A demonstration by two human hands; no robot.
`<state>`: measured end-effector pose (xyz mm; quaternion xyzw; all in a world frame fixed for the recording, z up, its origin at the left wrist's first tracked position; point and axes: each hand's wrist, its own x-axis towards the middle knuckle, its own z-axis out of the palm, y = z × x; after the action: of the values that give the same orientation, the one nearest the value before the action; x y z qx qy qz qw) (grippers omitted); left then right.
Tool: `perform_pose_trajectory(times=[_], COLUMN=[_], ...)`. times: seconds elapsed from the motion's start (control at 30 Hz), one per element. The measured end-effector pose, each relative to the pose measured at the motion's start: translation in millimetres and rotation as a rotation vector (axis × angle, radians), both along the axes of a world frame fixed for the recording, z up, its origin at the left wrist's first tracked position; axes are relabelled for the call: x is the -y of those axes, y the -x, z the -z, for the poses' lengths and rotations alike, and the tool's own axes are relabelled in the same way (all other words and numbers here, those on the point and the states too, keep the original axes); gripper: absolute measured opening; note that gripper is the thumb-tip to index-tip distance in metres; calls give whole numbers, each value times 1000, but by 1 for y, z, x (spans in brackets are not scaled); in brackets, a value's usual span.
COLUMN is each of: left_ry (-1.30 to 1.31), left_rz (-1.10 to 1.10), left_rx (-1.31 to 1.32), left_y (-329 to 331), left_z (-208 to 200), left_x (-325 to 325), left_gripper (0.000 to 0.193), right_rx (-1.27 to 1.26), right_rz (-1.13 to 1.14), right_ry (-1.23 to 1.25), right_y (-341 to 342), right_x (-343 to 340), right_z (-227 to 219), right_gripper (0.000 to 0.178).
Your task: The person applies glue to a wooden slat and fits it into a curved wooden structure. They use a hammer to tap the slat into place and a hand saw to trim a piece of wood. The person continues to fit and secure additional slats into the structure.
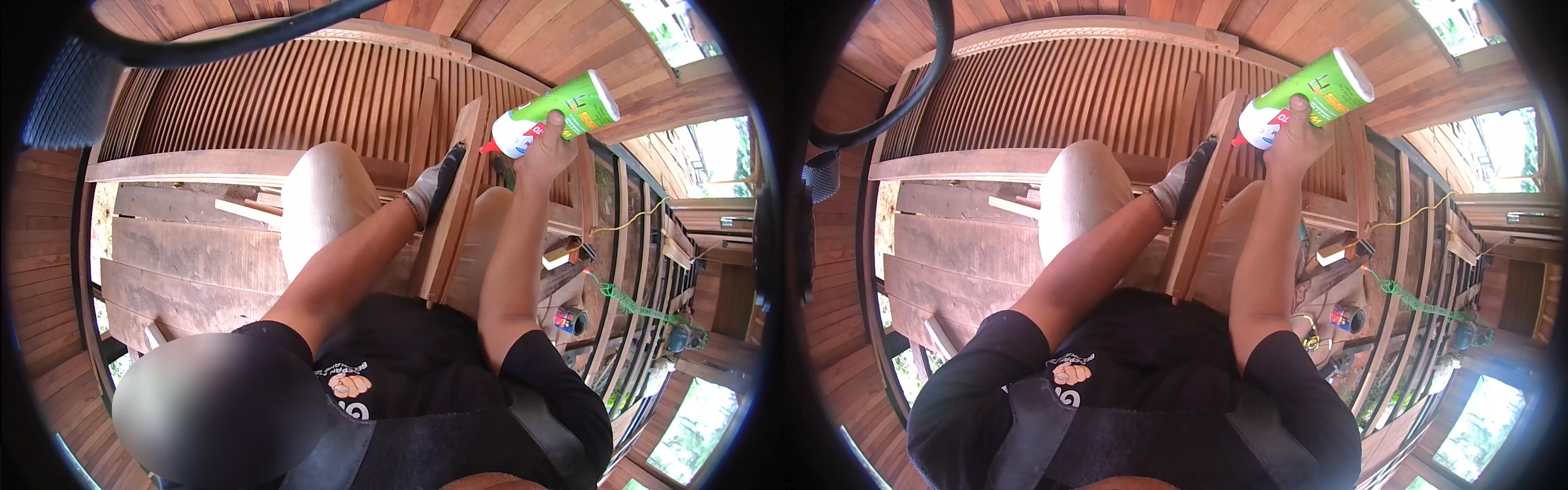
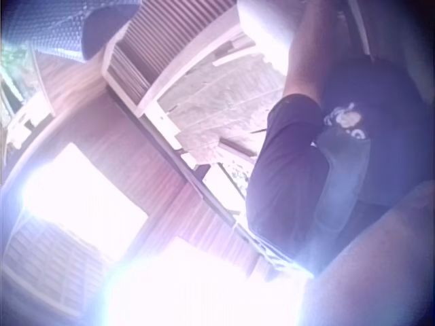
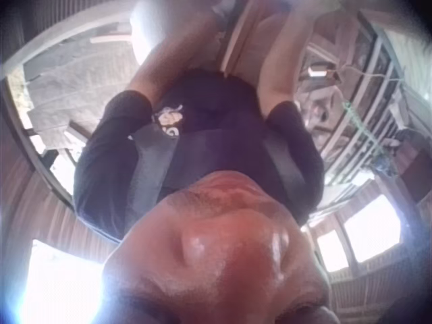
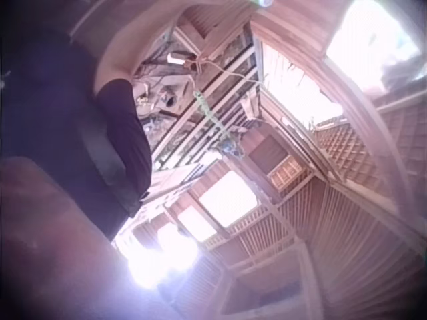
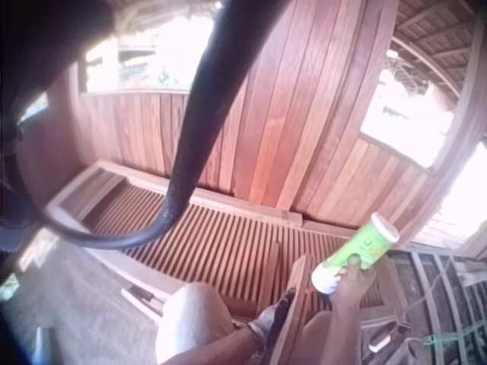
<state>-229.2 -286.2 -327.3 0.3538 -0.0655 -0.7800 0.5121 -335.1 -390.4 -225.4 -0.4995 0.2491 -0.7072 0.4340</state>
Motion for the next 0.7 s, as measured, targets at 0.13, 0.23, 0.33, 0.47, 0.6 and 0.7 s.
perform_pose_trajectory(times=[0.13, 0.23, 0.33, 0.47, 0.6, 0.7], left_ry=[59, 92, 151, 201, 144, 10], left_rz=[20, 36, 38, 32, -91, -84], left_rx=[-20, -116, -253, -441, -236, 4], left_y=[-4, -8, -9, -14, -13, -17], left_z=[-12, -18, -12, 23, 22, 2], left_x=[-3, -2, 3, 20, 27, 22], left_gripper=[53, 54, 56, 62, 67, 70], right_rx=[-22, -49, -71, -66, -98, -103], right_rz=[5, 5, -17, -54, -64, -44], right_ry=[-10, -15, -42, -35, -33, -31], right_y=[1, 1, 1, -7, -6, -4], right_x=[-9, -13, -22, -33, -40, -47], right_z=[-2, -3, -6, -8, -10, -10], right_gripper=[53, 58, 63, 65, 72, 73])
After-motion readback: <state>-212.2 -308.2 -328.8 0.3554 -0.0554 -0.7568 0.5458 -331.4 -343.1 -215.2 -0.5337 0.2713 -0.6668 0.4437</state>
